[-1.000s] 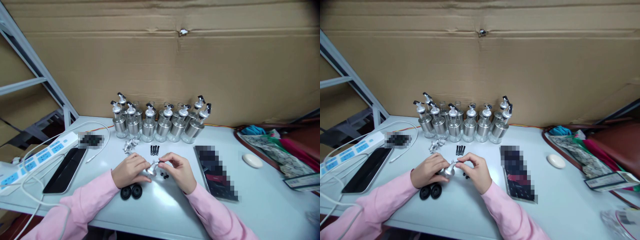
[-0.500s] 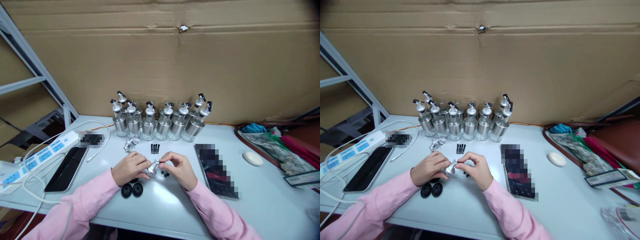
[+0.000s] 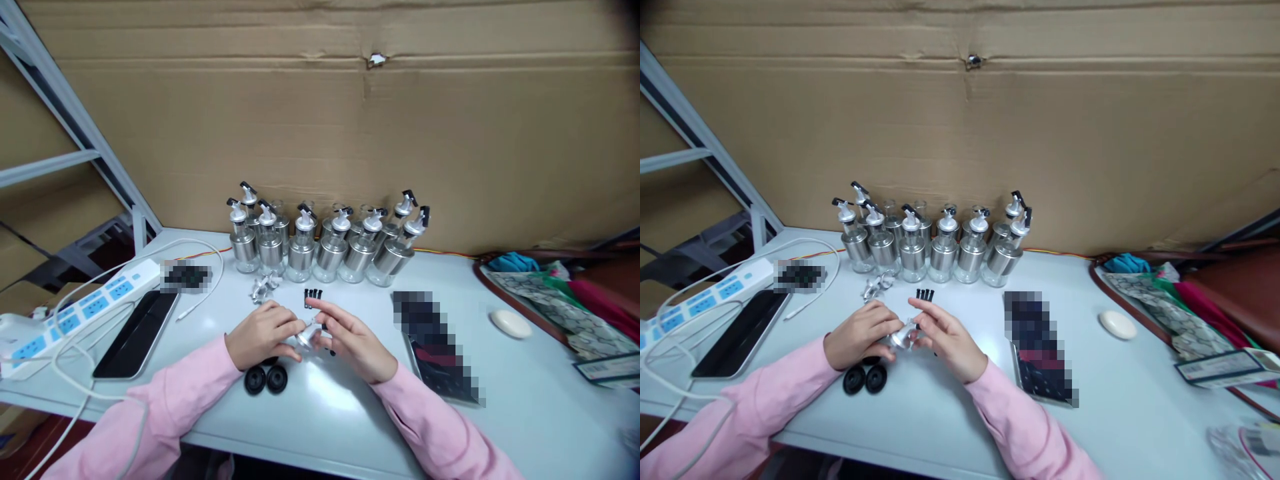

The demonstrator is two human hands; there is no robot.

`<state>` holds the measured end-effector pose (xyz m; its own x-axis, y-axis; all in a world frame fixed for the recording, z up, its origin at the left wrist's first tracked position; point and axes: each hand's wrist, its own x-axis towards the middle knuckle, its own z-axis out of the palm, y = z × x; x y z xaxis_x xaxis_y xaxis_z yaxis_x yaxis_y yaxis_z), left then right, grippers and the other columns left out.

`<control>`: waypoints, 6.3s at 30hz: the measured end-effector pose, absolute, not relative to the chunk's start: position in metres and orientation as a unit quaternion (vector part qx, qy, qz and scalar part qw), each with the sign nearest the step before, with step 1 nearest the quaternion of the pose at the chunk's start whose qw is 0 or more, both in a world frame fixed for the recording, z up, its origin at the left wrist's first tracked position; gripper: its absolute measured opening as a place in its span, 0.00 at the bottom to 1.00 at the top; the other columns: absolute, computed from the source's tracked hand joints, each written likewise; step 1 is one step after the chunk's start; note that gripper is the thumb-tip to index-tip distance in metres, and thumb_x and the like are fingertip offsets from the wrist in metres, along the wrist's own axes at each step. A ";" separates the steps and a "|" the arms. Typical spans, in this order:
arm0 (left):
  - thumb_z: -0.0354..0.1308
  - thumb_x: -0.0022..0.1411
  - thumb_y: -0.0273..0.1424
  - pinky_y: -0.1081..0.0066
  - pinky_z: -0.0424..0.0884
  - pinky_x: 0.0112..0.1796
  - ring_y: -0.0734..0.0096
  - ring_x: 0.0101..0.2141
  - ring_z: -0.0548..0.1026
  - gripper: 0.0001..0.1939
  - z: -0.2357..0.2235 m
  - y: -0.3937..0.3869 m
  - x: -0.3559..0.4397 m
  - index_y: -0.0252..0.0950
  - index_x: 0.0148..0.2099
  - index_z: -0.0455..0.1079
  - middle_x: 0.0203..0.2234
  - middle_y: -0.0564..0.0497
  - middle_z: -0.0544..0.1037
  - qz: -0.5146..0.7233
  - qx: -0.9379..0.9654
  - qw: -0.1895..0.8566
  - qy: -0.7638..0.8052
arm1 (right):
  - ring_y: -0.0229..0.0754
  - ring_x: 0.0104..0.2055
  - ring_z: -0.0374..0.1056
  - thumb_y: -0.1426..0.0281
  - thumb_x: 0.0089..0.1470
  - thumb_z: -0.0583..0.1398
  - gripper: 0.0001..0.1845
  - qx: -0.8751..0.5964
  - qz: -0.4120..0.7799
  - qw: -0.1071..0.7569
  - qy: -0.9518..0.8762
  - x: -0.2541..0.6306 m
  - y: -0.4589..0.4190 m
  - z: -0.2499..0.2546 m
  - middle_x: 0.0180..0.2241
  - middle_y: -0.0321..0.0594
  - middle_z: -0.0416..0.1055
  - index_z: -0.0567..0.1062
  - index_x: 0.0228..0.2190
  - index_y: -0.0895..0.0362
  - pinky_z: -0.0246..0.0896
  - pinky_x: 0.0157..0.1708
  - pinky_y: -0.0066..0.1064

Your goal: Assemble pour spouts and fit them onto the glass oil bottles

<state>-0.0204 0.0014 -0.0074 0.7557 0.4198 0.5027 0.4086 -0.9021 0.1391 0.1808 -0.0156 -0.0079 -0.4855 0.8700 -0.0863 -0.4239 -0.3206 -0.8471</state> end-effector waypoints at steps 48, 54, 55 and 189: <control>0.49 0.53 0.27 0.67 0.57 0.36 0.66 0.35 0.68 0.13 0.001 0.004 -0.032 0.35 0.43 0.64 0.33 0.49 0.70 0.179 0.922 0.137 0.313 | 0.44 0.43 0.65 0.58 0.48 0.61 0.15 -0.303 0.767 0.430 -0.367 0.185 -0.013 -0.001 0.43 0.45 0.68 0.74 0.31 0.57 0.63 0.35 0.34; 0.49 0.58 0.26 0.66 0.59 0.36 0.66 0.35 0.69 0.09 -0.003 0.003 -0.029 0.35 0.40 0.67 0.32 0.48 0.73 0.205 0.919 0.143 0.305 | 0.46 0.46 0.64 0.57 0.49 0.61 0.16 -0.309 0.762 0.430 -0.372 0.186 -0.012 -0.001 0.45 0.45 0.68 0.74 0.32 0.57 0.61 0.40 0.37; 0.48 0.59 0.26 0.67 0.60 0.37 0.66 0.36 0.69 0.08 -0.004 0.003 -0.030 0.35 0.41 0.66 0.33 0.48 0.73 0.224 0.914 0.145 0.306 | 0.46 0.46 0.64 0.57 0.49 0.60 0.16 -0.310 0.760 0.430 -0.375 0.185 -0.012 -0.001 0.45 0.46 0.68 0.74 0.33 0.57 0.61 0.41 0.37; 0.48 0.64 0.37 0.66 0.67 0.39 0.65 0.39 0.70 0.11 -0.011 -0.006 -0.021 0.37 0.44 0.54 0.41 0.43 0.68 0.312 0.899 0.176 0.251 | 0.44 0.40 0.69 0.73 0.46 0.63 0.20 -0.379 0.409 0.420 -0.716 0.173 -0.028 -0.006 0.42 0.41 0.72 0.68 0.43 0.52 0.65 0.42 0.36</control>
<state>-0.0209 -0.0056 -0.0106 0.6789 0.5617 0.4728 0.3425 -0.8119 0.4728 0.1727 -0.0276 -0.0060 -0.3606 0.8859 0.2919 0.1994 0.3789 -0.9037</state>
